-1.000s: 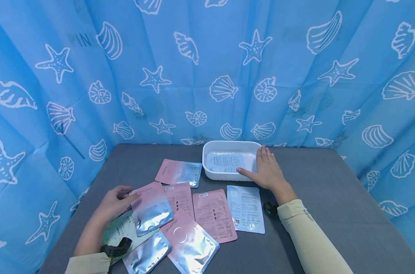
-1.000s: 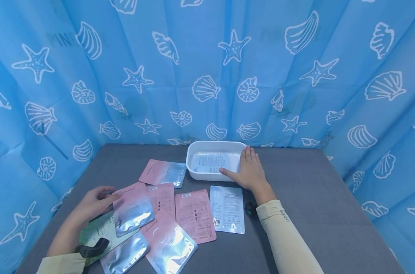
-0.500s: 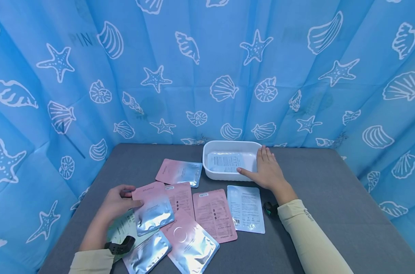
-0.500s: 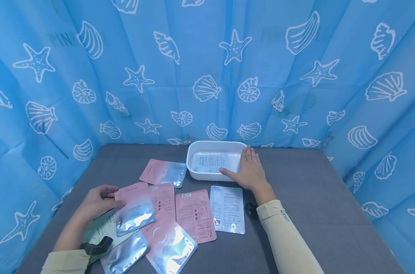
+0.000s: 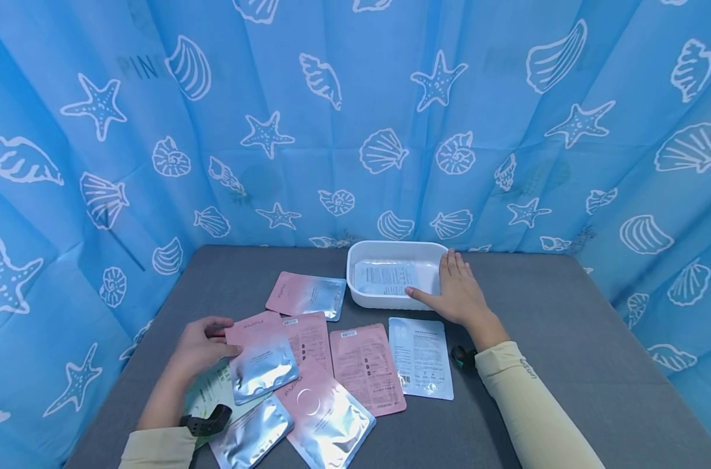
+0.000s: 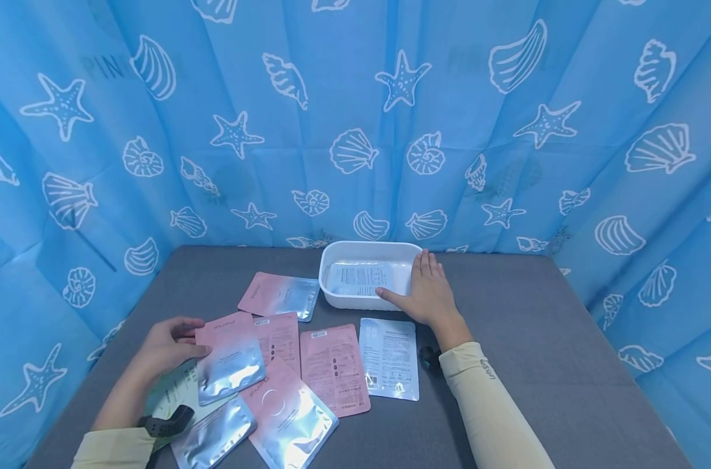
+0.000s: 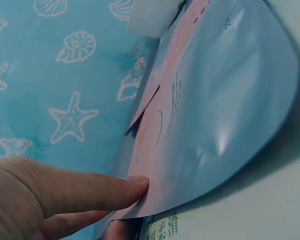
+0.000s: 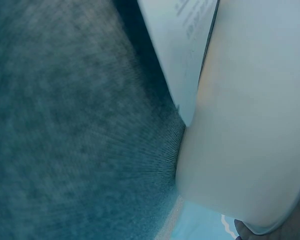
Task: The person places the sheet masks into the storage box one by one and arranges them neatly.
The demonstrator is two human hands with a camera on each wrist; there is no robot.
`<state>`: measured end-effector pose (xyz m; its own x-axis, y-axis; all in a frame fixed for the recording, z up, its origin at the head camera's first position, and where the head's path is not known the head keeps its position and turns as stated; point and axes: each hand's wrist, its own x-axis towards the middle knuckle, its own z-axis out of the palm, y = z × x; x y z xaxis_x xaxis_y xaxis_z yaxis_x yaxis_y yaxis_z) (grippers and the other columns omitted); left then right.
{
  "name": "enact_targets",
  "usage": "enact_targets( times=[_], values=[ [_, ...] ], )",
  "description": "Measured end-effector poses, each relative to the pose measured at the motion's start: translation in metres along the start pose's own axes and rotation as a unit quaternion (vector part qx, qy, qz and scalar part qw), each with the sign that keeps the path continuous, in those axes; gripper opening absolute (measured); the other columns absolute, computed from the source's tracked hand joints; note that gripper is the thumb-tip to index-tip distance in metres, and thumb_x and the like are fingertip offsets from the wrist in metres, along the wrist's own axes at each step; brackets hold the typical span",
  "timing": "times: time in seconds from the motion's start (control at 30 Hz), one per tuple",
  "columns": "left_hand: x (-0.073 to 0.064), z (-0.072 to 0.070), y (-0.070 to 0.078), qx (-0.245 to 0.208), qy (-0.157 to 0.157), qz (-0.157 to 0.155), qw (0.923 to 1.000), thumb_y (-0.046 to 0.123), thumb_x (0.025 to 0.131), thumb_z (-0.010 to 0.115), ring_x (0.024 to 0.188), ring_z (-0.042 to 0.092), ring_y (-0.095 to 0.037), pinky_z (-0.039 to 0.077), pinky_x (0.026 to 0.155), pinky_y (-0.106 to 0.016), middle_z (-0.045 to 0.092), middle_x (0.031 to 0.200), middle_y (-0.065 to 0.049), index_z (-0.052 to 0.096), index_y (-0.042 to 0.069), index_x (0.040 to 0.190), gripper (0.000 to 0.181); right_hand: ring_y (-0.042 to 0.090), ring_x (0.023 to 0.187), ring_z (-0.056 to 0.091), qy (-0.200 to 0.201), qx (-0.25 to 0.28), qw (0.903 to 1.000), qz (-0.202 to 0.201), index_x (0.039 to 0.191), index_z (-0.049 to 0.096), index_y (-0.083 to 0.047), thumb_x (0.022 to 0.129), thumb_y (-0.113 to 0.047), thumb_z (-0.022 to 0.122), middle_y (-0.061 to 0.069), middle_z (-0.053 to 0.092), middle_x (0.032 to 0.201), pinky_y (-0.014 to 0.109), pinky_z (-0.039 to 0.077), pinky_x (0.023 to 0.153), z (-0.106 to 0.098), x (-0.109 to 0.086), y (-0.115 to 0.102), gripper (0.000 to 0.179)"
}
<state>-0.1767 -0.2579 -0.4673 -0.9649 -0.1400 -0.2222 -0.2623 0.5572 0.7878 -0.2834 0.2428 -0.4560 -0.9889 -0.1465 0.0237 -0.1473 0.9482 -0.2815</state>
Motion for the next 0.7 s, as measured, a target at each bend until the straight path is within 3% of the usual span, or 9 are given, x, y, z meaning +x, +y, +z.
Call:
enact_targets(
  times=[0.23, 0.47, 0.7],
  values=[
    [-0.002, -0.003, 0.0, 0.007, -0.003, 0.0, 1.0, 0.011, 0.092, 0.081, 0.109, 0.063, -0.035, 0.056, 0.086, -0.034, 0.063, 0.133, -0.028, 0.06, -0.002, 0.143, 0.057, 0.049, 0.163, -0.001, -0.002, 0.001, 1.0, 0.0, 0.164, 0.003, 0.013, 0.09, -0.084, 0.053, 0.031, -0.005, 0.174, 0.061, 0.003, 0.133, 0.001, -0.001, 0.001, 0.132],
    [-0.002, -0.008, -0.003, -0.016, 0.011, 0.003, 0.9998, 0.01, 0.09, 0.082, 0.106, 0.064, -0.033, 0.056, 0.08, -0.029, 0.062, 0.132, -0.027, 0.061, -0.002, 0.144, 0.059, 0.048, 0.164, -0.002, -0.004, -0.002, 1.0, 0.001, 0.164, 0.002, 0.013, 0.09, -0.084, 0.052, 0.031, -0.005, 0.175, 0.06, 0.003, 0.133, 0.001, -0.001, 0.001, 0.132],
    [-0.002, -0.014, -0.004, -0.05, 0.015, -0.005, 0.9986, 0.009, 0.093, 0.079, 0.109, 0.067, -0.036, 0.065, 0.086, -0.038, 0.053, 0.14, -0.029, 0.056, -0.003, 0.149, 0.062, 0.048, 0.164, -0.003, -0.004, 0.005, 1.0, 0.0, 0.164, 0.002, 0.013, 0.09, -0.084, 0.053, 0.031, -0.005, 0.174, 0.061, 0.002, 0.133, -0.001, -0.001, 0.0, 0.132]
  ],
)
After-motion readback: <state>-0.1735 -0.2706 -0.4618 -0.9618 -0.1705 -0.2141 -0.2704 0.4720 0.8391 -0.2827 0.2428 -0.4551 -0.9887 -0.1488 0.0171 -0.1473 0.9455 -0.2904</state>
